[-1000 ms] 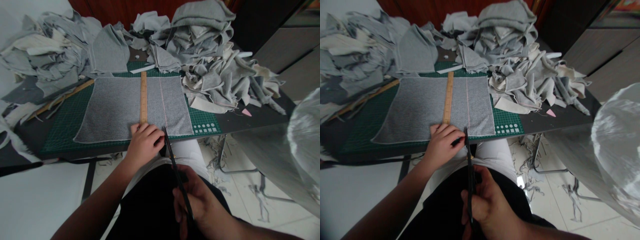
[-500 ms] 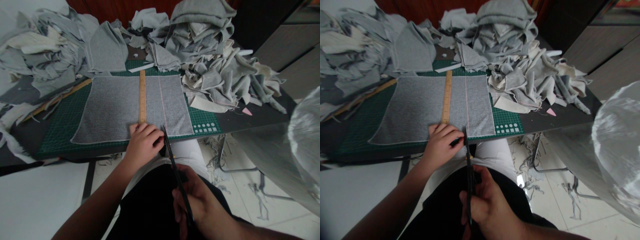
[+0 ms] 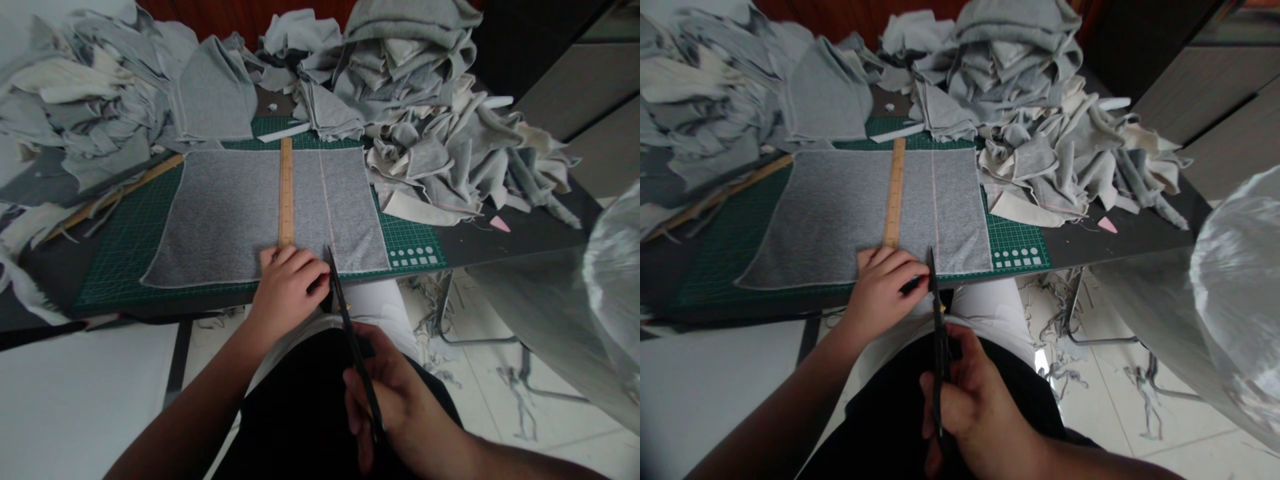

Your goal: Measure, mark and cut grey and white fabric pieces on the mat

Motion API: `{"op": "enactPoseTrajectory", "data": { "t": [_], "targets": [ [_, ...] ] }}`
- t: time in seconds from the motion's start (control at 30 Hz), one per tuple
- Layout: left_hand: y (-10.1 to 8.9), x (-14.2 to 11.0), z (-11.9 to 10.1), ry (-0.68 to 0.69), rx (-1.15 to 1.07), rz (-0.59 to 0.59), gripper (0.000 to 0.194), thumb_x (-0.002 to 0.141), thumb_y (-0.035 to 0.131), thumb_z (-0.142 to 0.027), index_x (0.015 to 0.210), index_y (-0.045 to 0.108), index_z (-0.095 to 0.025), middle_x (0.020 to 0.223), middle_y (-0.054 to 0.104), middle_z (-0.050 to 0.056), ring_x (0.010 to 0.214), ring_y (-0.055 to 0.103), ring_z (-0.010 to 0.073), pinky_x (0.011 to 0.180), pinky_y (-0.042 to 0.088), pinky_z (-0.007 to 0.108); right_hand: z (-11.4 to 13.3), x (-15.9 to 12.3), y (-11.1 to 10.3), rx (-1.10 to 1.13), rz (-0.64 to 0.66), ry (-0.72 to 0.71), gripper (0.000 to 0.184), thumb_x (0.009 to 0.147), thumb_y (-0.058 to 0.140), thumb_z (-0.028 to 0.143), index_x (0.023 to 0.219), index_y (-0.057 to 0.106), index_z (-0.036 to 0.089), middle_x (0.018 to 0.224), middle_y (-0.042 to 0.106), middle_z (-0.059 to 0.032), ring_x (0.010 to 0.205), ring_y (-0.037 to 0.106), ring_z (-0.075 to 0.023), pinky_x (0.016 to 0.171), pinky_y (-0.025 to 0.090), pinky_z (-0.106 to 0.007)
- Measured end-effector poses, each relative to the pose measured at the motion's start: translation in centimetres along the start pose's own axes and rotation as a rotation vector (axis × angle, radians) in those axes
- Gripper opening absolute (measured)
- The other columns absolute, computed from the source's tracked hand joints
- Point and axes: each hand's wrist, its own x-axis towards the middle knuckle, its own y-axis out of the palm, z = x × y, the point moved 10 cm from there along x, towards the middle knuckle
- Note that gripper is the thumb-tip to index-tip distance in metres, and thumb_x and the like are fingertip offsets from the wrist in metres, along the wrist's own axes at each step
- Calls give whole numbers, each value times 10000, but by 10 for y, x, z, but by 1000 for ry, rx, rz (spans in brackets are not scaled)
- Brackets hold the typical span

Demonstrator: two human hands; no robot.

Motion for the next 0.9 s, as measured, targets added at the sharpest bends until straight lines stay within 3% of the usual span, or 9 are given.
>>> {"op": "enactPoseTrajectory", "data": {
  "t": [0.9],
  "targets": [
    [0, 0, 1, -3, -43, 15, 50, 916, 672, -217, 878, 697, -238, 872, 702, -2, 893, 577, 229, 815, 338, 416, 5, 8, -6, -101, -79, -21, 904, 843, 699, 637, 1417, 149, 207, 615, 602, 87, 380, 524, -94, 382, 443, -171]
  ]
}}
